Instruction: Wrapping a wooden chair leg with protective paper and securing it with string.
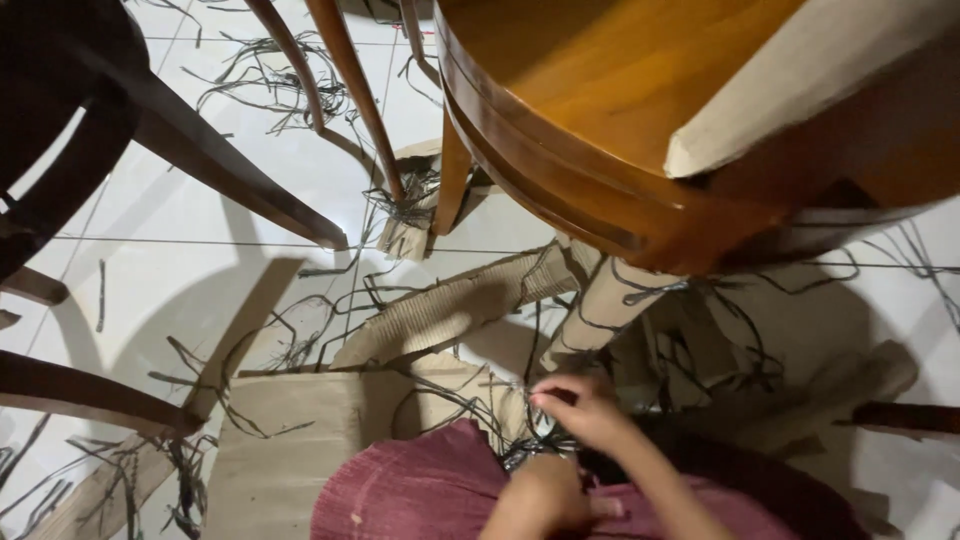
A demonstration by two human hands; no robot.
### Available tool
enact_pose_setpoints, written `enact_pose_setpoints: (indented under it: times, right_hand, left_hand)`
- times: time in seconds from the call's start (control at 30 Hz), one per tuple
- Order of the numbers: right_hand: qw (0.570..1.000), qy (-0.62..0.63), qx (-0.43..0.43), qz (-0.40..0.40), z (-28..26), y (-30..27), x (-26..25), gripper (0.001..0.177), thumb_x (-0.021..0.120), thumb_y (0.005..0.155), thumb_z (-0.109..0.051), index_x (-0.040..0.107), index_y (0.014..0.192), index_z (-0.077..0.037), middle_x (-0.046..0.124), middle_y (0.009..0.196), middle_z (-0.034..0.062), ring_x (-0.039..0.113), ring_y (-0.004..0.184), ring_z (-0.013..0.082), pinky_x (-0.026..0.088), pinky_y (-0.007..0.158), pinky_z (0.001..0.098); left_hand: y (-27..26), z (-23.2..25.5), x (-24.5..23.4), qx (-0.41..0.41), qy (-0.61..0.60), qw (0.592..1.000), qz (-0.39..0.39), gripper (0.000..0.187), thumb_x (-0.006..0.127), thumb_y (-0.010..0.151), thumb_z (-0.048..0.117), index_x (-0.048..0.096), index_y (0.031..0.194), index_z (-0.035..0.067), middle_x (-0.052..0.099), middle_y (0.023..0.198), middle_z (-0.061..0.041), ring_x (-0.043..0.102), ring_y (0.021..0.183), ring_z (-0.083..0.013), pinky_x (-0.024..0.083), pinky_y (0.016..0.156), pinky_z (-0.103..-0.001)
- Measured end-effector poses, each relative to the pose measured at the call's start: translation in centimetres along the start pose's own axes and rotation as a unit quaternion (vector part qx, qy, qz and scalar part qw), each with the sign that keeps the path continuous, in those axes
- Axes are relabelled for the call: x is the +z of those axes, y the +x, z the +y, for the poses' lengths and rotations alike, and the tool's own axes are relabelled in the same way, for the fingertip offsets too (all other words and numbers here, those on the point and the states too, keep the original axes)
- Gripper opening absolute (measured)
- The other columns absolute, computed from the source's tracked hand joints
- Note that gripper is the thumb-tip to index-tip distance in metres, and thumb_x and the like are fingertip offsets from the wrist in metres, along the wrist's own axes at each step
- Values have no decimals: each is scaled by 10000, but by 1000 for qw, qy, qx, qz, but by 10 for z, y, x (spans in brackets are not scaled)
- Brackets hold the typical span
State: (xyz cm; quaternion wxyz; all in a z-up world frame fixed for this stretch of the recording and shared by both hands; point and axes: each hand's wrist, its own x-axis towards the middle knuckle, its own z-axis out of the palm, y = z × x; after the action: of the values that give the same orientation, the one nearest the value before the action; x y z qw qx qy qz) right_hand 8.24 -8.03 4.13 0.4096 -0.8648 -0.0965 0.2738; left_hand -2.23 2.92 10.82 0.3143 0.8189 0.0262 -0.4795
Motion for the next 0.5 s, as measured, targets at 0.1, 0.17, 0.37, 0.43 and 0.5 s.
enact_pose_setpoints:
  times: [0.1,0.17,0.37,0.43,0.5]
  right_hand:
    - [996,67,59,16,4,-29,-44,243,789,837,-318,834,1031,-177,843,1146,-51,743,1112,64,488,1055,202]
    - [957,257,-122,-50,29,-34,-65,146,691,951,-121,636,835,-51,705,686,84,674,626,192,563,651,310]
    - [944,-72,52,318,57,-29,-116,497,610,870,-248,656,1360,-180,708,1189,152,640,1132,330,486,986,464]
    - [941,-89,123,302,19,-30,-119,421,508,929,-392,669,1298,-268,683,1216,151,620,1168,357,466,983,510]
    - [934,-103,198,280,23,-6,-107,413,410,989,-538,685,1236,-355,659,1243,150,600,1204,383,445,979,557]
  left_hand:
    - [5,3,-25,19,-2,1000,20,779,658,745,725,638,1251,133,719,1177,-65,666,1067,-339,489,889,-415]
    - [5,-4,-23,38,-27,997,64,776,716,751,690,628,1263,115,689,1221,-157,645,1132,-365,491,943,-411]
    - [30,-11,-20,14,-25,989,147,523,630,933,612,648,1215,172,741,1066,-120,677,1050,-364,505,870,-463]
    - [54,-13,-20,11,-72,975,210,429,552,976,521,589,1196,154,721,1054,-192,655,1028,-439,482,871,-524]
    - [75,-14,-21,5,-120,956,267,337,473,1020,431,529,1176,138,699,1042,-263,631,1006,-514,459,872,-585]
